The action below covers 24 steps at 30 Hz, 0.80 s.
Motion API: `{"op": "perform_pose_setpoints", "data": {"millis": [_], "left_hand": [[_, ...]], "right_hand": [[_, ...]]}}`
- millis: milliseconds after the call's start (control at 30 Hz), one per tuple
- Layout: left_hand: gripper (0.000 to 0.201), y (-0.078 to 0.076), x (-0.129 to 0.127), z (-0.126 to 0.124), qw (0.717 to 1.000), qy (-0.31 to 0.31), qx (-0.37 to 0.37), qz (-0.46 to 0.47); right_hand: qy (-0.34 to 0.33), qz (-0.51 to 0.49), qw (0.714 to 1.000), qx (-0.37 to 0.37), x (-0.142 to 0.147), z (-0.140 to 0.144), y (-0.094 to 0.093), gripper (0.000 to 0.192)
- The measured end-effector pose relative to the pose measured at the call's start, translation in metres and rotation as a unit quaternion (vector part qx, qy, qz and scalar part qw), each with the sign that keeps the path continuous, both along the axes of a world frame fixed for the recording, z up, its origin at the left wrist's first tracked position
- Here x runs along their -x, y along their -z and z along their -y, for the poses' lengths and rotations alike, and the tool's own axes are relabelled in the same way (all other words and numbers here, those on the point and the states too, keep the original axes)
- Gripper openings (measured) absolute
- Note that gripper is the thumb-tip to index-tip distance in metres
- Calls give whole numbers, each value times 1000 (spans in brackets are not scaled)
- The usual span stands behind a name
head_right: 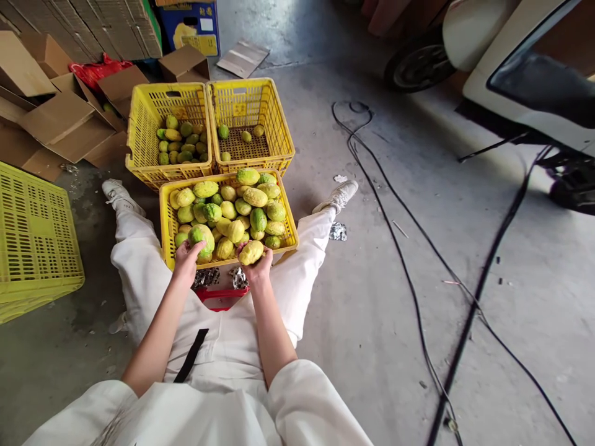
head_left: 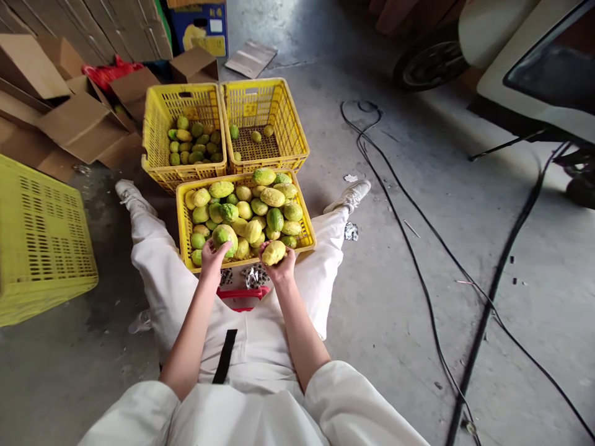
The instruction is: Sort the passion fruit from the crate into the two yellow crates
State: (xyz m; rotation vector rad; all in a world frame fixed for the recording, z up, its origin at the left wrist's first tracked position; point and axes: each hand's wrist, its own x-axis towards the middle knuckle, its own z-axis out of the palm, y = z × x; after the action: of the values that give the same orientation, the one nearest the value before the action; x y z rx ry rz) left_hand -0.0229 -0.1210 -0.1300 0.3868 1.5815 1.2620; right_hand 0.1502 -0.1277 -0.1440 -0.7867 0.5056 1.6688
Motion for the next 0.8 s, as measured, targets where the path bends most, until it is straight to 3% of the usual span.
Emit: {"op": "perform_pose_setpoints", "data": {"millis": [267, 467, 667, 800], "left_hand": [[47, -11, -3, 0, 1000, 4, 20, -24], [55, -15, -5, -1, 999, -26, 7, -31], [55, -10, -2, 3, 998, 7, -4, -59], [50, -4, 3, 6, 998, -5, 34, -53]], "right_hand": [[-4, -38, 995, -90, 2, 0, -5, 26], [-30, -37, 997, -60, -5, 1, -7, 22], [-25, 14, 997, -73, 1, -3, -3, 20], [-83, 41, 996, -1, 9, 3, 8, 14]]}}
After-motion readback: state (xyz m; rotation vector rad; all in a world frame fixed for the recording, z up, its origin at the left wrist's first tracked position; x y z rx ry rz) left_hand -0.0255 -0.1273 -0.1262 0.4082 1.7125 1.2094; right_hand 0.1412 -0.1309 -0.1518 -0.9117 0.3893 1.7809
